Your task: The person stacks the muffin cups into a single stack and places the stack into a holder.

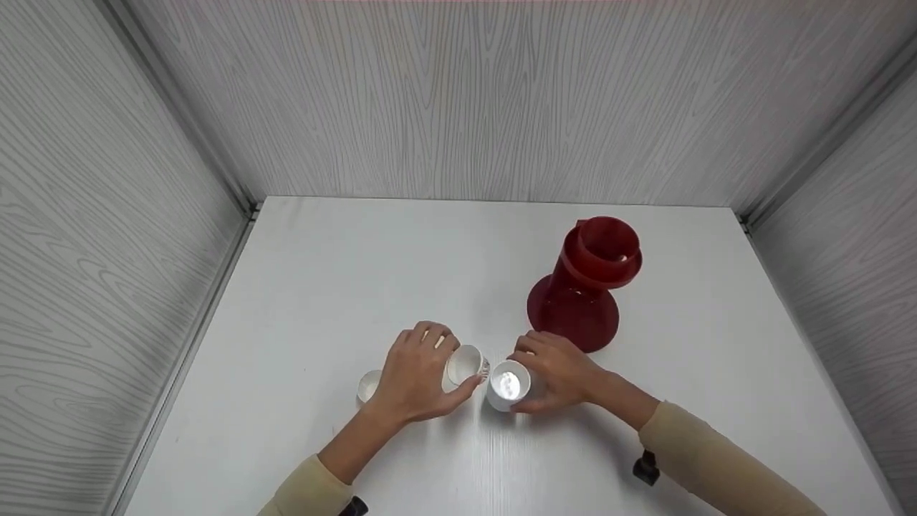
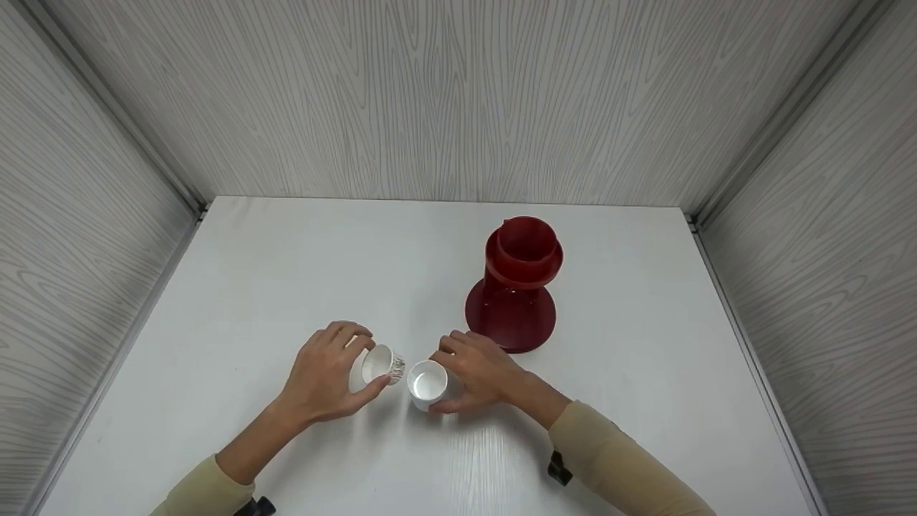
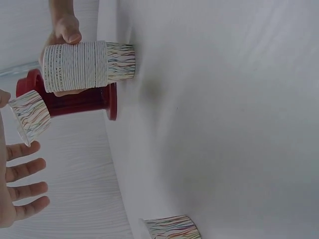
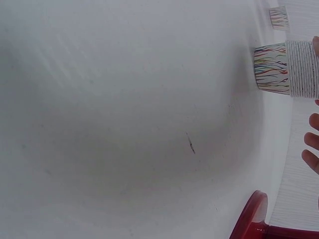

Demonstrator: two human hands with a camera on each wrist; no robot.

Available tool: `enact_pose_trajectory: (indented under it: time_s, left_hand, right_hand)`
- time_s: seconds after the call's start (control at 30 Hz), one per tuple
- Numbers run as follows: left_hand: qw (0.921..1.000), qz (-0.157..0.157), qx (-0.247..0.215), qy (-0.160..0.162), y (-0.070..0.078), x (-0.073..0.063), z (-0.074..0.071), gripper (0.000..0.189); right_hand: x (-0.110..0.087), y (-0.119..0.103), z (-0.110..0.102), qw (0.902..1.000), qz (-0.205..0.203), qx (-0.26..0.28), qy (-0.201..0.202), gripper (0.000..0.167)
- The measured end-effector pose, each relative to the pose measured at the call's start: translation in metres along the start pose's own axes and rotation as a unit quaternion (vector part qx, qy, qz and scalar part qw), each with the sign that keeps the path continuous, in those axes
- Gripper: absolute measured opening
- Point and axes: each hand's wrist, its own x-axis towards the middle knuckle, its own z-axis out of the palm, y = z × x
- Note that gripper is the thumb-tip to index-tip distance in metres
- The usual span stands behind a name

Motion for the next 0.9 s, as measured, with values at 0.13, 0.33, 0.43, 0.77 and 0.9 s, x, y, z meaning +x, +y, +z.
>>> enact_pose_trajectory:
  time_s: [0.13, 0.33, 0.43, 0.77, 0.9]
  left_hand:
    - [0.9999, 0.003, -0.008, 0.005, 0.003, 0.003, -0.001, 0.054]
    - [0.9998, 0.008, -0.018, 0.006, 0.006, 0.004, -0.002, 0.053]
    - [0.9997, 0.012, -0.023, 0.005, 0.008, 0.006, -0.001, 0.053]
    - [0.9992, 0.020, -0.031, 0.018, 0.019, 0.012, 0.006, 0.051]
    - [0.9990, 0.025, -0.033, 0.019, 0.023, 0.014, 0.010, 0.051]
  right_hand:
    - [0.000, 0.001, 0.001, 1.0000, -0.002, 0.000, 0.004, 0.063]
    - [0.000, 0.000, 0.001, 0.9999, -0.007, 0.000, 0.013, 0.063]
    - [0.000, 0.000, 0.001, 0.9998, -0.007, 0.001, 0.016, 0.063]
    - [0.000, 0.000, 0.001, 0.9999, 0.002, -0.002, 0.011, 0.061]
    - [0.000, 0.000, 0.002, 0.9999, 0.002, -0.001, 0.013, 0.060]
